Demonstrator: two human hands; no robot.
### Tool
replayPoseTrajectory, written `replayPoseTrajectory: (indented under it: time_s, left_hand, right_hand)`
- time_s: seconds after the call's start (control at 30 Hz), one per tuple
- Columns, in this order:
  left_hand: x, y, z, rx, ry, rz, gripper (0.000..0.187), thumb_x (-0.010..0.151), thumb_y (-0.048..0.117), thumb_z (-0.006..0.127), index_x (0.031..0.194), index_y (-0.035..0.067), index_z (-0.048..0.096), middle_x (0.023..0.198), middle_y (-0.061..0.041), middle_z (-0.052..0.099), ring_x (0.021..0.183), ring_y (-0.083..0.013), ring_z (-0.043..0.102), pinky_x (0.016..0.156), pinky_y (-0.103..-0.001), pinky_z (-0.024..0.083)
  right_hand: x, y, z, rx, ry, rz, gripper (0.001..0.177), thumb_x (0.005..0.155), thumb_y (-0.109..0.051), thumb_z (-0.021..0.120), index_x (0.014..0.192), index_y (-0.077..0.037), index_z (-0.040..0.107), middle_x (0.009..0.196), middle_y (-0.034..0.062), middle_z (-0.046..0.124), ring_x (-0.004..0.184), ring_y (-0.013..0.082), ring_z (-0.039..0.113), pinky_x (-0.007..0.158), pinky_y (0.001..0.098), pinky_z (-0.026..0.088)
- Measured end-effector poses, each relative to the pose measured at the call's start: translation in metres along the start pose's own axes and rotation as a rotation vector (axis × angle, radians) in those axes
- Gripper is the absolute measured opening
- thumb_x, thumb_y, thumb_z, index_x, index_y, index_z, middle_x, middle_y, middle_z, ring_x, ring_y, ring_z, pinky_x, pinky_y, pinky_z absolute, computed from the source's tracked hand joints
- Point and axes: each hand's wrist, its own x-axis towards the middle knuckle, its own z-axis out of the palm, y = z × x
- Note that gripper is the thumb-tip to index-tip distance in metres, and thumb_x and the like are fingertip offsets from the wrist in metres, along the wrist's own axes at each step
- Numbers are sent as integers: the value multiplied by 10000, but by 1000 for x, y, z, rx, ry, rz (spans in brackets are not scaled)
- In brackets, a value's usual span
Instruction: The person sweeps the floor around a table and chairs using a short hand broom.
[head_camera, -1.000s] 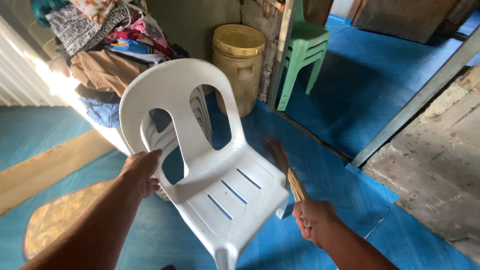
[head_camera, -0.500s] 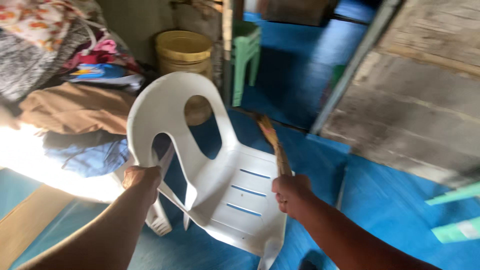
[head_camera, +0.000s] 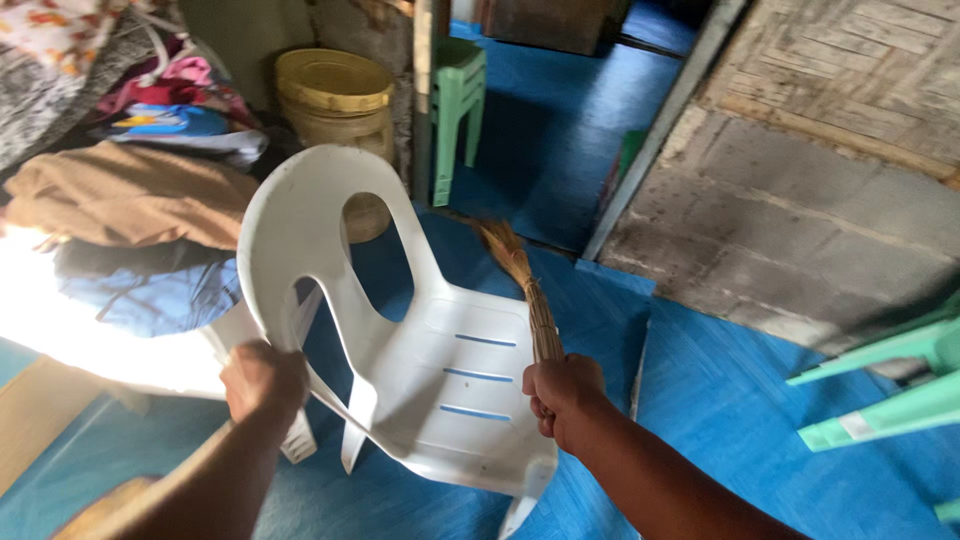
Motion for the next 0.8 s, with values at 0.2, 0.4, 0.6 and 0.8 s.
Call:
replayPoseTrajectory:
  time_s: [0.2,0.4,0.6,0.8]
  left_hand:
    - [-108,-30,-22,-14,110,-87,256,822,212,768,1017,48,761,1052,-223,745,998,-416,713,890,-506,564]
    - [-179,-104,-31,-23,262,-66,225,864,182,743,1010,11,758,986,-240,753,932,-392,738,826,-483,584]
    - [-210,-184,-76,4,255,-102,198,935,209,738,1070,67,771,976,-167,775,815,-274,782,710,-435,636]
    - [-195,-286,-150,100,352,-102,220,921,226,809,1070,64,824,973,-173,812,810,-259,750,783,-397,589]
  right_hand:
    - [-9,23,-33,0,-141,-53,203,772,97,639,882,-45,545,643,89,503,486,137,428,401,297,261]
    - [-22,79,-64,-58,-240,-157,235,732,68,658,886,-59,533,654,61,521,490,149,491,389,302,289]
    - [-58,123,-89,-117,-277,-199,239,719,52,653,872,-103,555,656,69,525,475,152,489,369,307,295]
    - [-120,164,-60,-120,-314,-172,212,720,72,651,845,-58,539,627,85,507,471,166,465,371,316,274]
